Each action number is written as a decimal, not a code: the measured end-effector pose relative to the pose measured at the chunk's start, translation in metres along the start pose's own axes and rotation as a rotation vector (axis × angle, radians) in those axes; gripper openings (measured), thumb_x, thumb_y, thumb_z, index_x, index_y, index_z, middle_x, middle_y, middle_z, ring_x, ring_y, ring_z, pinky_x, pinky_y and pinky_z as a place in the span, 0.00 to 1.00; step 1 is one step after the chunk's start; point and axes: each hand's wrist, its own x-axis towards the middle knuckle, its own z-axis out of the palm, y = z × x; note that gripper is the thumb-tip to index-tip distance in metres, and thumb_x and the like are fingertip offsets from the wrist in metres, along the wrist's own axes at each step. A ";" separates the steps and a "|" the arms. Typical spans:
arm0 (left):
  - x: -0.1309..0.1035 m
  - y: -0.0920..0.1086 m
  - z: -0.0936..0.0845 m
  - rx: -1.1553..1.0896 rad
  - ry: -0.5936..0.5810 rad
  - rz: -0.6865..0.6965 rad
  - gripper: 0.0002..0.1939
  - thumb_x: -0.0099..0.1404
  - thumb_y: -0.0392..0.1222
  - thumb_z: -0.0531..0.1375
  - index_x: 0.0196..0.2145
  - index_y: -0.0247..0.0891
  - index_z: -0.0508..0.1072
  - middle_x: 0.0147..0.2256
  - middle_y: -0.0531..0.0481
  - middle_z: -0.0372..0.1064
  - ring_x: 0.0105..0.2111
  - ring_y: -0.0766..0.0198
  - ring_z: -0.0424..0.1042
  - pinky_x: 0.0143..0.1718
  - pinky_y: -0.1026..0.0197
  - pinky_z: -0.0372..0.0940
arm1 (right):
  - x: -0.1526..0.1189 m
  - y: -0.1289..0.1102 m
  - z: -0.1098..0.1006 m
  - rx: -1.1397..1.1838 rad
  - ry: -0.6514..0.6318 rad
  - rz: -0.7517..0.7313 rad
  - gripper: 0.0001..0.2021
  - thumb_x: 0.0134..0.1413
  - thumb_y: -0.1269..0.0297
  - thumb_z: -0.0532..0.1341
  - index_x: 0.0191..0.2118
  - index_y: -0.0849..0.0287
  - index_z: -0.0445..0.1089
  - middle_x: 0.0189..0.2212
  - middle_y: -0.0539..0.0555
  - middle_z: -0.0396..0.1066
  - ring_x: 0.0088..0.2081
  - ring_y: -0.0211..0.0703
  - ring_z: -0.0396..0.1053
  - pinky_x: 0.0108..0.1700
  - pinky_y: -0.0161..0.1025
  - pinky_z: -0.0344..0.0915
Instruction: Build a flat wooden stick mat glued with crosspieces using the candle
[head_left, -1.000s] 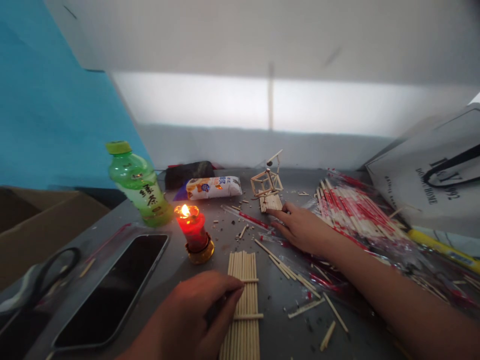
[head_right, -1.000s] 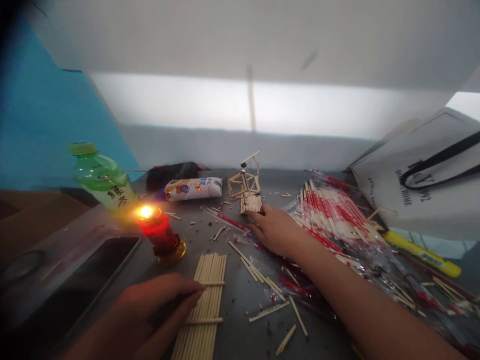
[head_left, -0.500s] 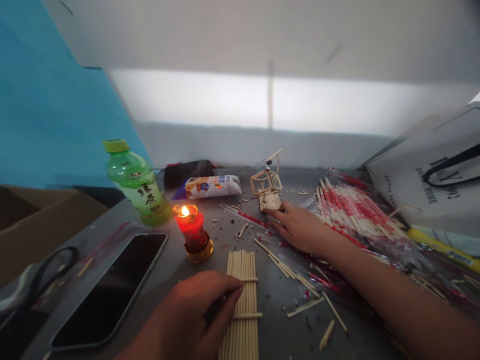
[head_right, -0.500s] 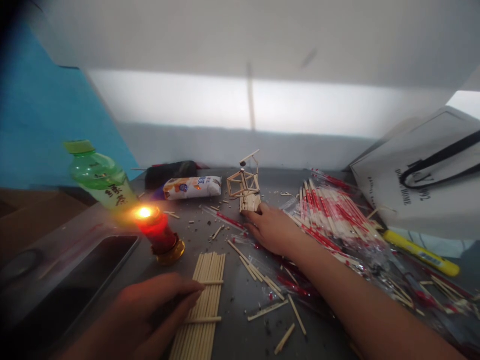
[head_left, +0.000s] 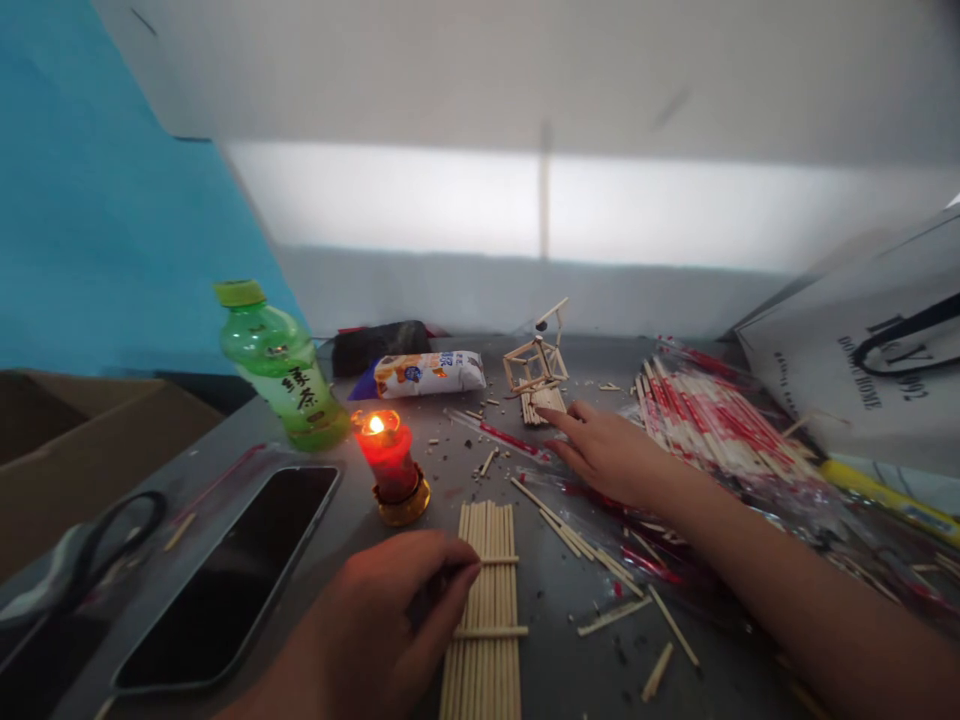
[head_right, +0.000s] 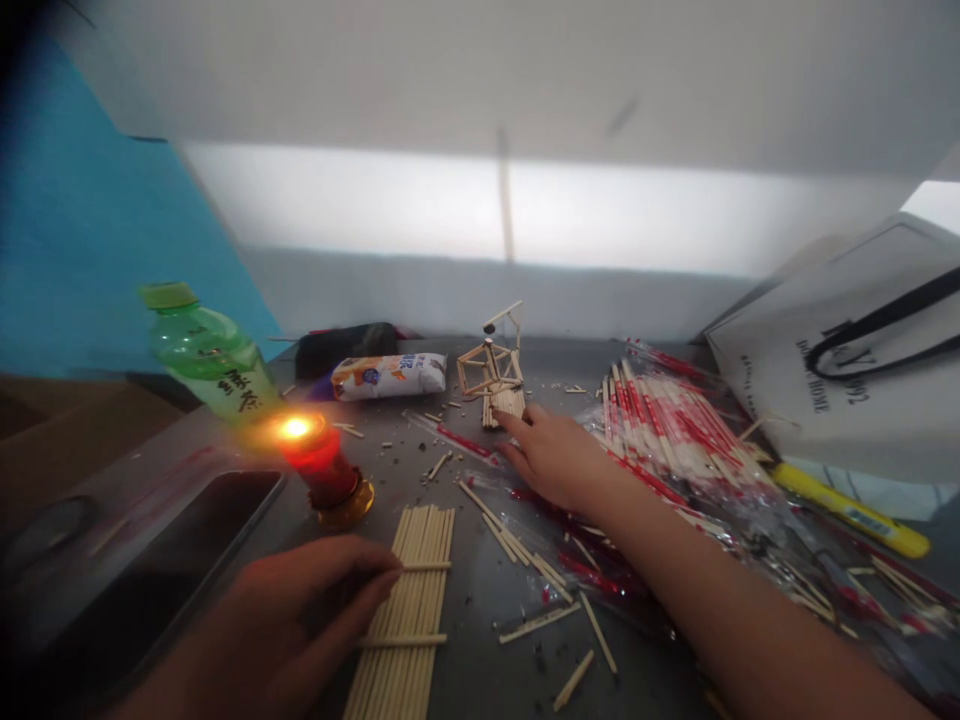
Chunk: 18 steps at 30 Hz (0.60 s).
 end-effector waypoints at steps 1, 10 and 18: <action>0.001 0.000 -0.001 0.003 0.011 -0.020 0.12 0.69 0.44 0.55 0.34 0.43 0.78 0.29 0.55 0.78 0.27 0.63 0.77 0.30 0.64 0.69 | -0.001 -0.001 -0.006 0.007 0.008 -0.002 0.23 0.72 0.57 0.50 0.65 0.59 0.63 0.46 0.65 0.71 0.42 0.56 0.73 0.46 0.52 0.69; 0.001 -0.004 -0.005 0.004 0.087 -0.003 0.12 0.71 0.45 0.53 0.32 0.40 0.70 0.27 0.53 0.72 0.25 0.62 0.71 0.25 0.62 0.65 | -0.046 -0.063 -0.052 0.304 -0.148 -0.131 0.12 0.67 0.67 0.56 0.49 0.50 0.75 0.40 0.53 0.75 0.38 0.46 0.73 0.39 0.40 0.66; -0.003 -0.003 -0.005 0.017 0.017 0.129 0.11 0.73 0.40 0.53 0.40 0.39 0.76 0.38 0.48 0.77 0.39 0.57 0.76 0.43 0.54 0.70 | -0.080 -0.101 -0.026 0.358 -0.177 -0.100 0.22 0.60 0.75 0.55 0.57 0.51 0.69 0.44 0.54 0.73 0.40 0.47 0.73 0.40 0.42 0.66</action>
